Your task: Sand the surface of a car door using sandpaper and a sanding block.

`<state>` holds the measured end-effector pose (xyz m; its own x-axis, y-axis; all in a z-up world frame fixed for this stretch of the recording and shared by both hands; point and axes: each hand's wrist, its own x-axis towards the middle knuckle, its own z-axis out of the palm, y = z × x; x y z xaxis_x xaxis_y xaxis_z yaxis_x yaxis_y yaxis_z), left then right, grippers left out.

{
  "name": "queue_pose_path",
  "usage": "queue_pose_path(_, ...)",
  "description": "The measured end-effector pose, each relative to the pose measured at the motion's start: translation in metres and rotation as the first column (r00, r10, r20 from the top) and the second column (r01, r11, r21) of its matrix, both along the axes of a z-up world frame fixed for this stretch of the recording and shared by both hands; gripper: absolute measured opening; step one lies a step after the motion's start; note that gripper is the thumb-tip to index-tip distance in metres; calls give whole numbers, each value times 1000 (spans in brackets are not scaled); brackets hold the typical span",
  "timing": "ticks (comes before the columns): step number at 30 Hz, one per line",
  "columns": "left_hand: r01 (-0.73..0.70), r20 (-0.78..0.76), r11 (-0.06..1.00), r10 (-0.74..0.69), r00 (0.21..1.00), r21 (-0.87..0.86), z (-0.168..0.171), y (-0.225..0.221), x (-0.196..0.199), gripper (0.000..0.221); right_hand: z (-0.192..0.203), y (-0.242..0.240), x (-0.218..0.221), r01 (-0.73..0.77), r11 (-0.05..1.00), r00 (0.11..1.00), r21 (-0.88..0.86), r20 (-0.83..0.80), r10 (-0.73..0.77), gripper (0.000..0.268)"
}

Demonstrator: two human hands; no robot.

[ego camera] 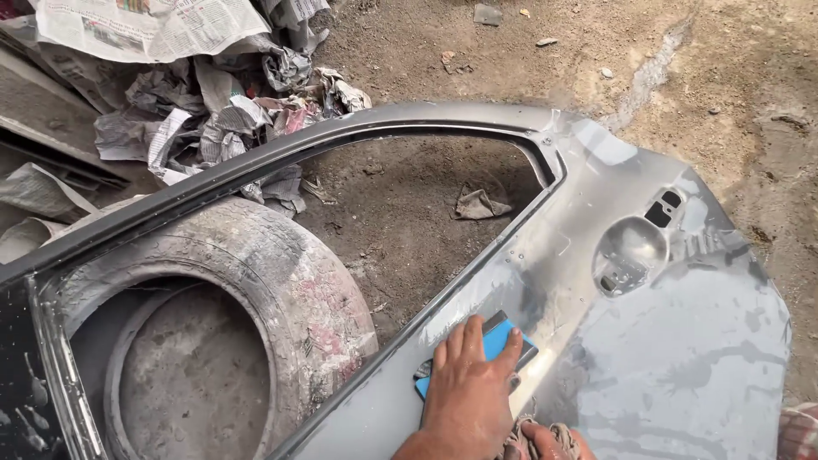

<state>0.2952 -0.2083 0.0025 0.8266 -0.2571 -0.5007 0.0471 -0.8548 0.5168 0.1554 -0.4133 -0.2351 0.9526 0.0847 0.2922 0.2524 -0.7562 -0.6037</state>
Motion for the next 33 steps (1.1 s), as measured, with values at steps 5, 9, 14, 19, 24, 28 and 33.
queue_pose_path(5,-141,15,990,140,990,12,-35,-13,60,56,78,41,-4,102,993,992,-62,-61,-106,34)
queue_pose_path(9,-225,-129,963,244,961,148,-14,-25,77,46,136,68,8,401,893,908,-202,216,-359,23)
queue_pose_path(14,-74,-85,994,81,993,78,-20,-4,43,45,-13,9,-21,163,985,977,-55,-127,-169,33)
queue_pose_path(19,-54,142,984,30,989,169,-63,-4,108,41,23,10,-11,81,983,871,-164,-467,-150,47)
queue_pose_path(24,-6,172,988,-21,985,154,-48,-15,68,41,39,22,-21,149,984,945,-93,-279,-169,43)
queue_pose_path(28,142,291,989,-146,945,36,-42,-6,63,39,-18,-1,-2,122,982,887,-142,-428,-172,50)
queue_pose_path(33,37,181,987,-66,981,158,-66,-14,106,41,26,0,-5,77,986,854,-149,-501,-142,45)
